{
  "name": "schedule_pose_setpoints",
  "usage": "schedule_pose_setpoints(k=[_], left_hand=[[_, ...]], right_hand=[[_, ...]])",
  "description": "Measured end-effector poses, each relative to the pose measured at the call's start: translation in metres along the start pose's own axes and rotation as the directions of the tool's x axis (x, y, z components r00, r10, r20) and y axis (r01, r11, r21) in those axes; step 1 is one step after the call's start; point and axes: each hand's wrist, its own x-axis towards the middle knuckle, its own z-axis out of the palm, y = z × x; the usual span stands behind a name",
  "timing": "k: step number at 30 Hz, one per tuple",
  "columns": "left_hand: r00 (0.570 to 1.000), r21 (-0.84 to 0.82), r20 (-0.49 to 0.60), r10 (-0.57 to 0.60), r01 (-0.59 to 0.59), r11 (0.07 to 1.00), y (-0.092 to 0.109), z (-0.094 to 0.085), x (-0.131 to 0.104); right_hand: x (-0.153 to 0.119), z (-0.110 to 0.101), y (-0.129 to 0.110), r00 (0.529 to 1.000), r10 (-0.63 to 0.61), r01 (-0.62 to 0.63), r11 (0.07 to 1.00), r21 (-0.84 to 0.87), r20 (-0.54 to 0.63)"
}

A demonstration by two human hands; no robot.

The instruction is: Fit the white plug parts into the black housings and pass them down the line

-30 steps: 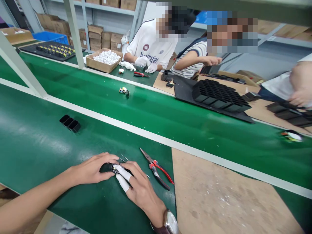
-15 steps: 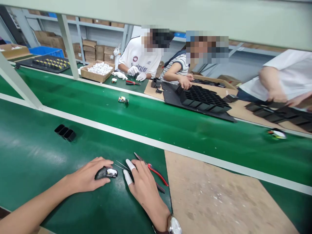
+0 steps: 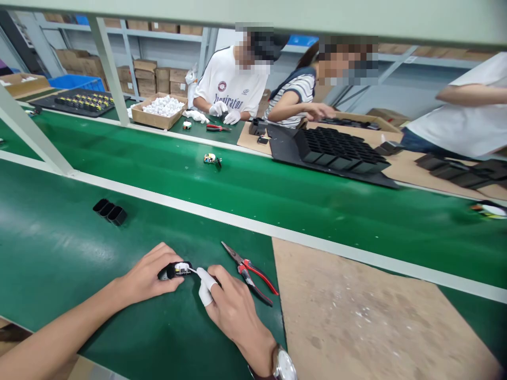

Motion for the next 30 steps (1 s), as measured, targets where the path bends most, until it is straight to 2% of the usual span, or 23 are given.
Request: schedule_pose_setpoints(k=[19, 30], left_hand=[[0.996, -0.02, 0.09, 0.023, -0.021, 1.0, 0.0021, -0.0027, -0.0001], [0.998, -0.011, 0.038, 0.059, -0.059, 0.998, 0.0047, -0.0044, 0.0026]], right_hand=[[0.005, -0.0021, -0.0066, 1.0, -0.008, 0.008, 1.0, -0.001, 0.014], [0.0033, -0.0062, -0.0046, 1.0, -0.008, 0.008, 1.0, 0.008, 0.016]])
